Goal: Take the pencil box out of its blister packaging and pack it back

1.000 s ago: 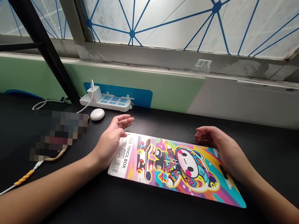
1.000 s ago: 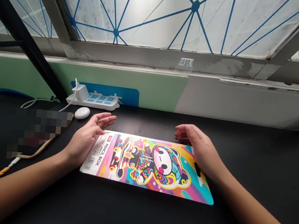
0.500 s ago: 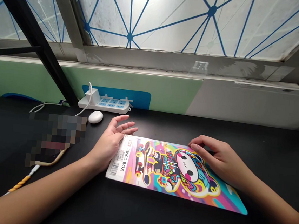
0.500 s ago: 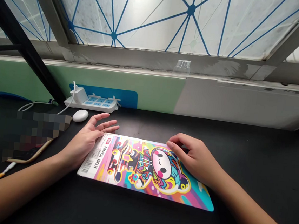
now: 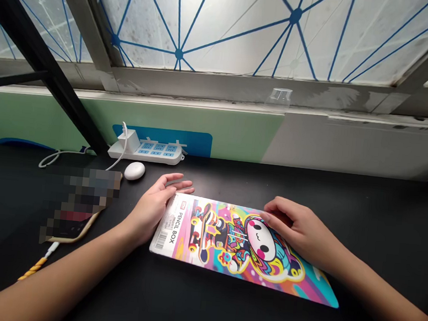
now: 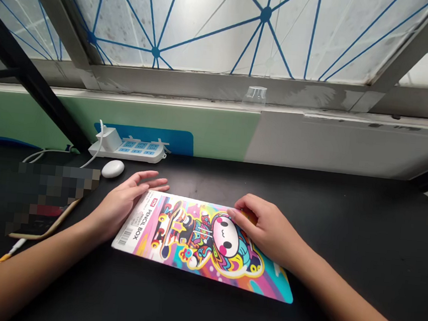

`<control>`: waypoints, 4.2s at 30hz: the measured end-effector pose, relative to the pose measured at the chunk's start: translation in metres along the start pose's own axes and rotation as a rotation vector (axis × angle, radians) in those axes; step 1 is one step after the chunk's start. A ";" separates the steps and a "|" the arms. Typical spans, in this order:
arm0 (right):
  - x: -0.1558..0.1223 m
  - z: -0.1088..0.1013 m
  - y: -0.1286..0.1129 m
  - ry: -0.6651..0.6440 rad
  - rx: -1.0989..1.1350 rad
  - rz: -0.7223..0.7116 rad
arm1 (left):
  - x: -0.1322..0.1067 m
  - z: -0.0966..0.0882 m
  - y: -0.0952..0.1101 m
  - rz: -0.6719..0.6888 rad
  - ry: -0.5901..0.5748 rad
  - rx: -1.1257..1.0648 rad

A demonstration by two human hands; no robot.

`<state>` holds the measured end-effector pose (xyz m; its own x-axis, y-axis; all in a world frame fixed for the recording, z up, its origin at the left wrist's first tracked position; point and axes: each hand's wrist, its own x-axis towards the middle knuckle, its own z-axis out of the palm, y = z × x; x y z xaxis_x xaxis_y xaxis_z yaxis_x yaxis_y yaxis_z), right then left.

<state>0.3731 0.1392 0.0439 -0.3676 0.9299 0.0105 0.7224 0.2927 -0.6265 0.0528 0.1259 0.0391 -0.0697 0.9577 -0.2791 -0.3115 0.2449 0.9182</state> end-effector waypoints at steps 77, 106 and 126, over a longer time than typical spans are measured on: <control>-0.009 -0.004 0.002 0.107 -0.240 -0.453 | -0.016 -0.029 0.036 0.522 -0.758 1.250; -0.002 -0.021 0.030 -0.063 -0.226 -0.259 | -0.005 -0.029 0.016 0.841 -0.560 1.432; 0.004 -0.031 0.024 0.172 -0.128 -0.154 | 0.004 -0.026 0.004 1.006 -0.385 1.156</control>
<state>0.4068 0.1572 0.0533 -0.3820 0.8932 0.2373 0.7376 0.4494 -0.5041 0.0269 0.1264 0.0341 0.4977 0.7278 0.4719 0.5861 -0.6832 0.4356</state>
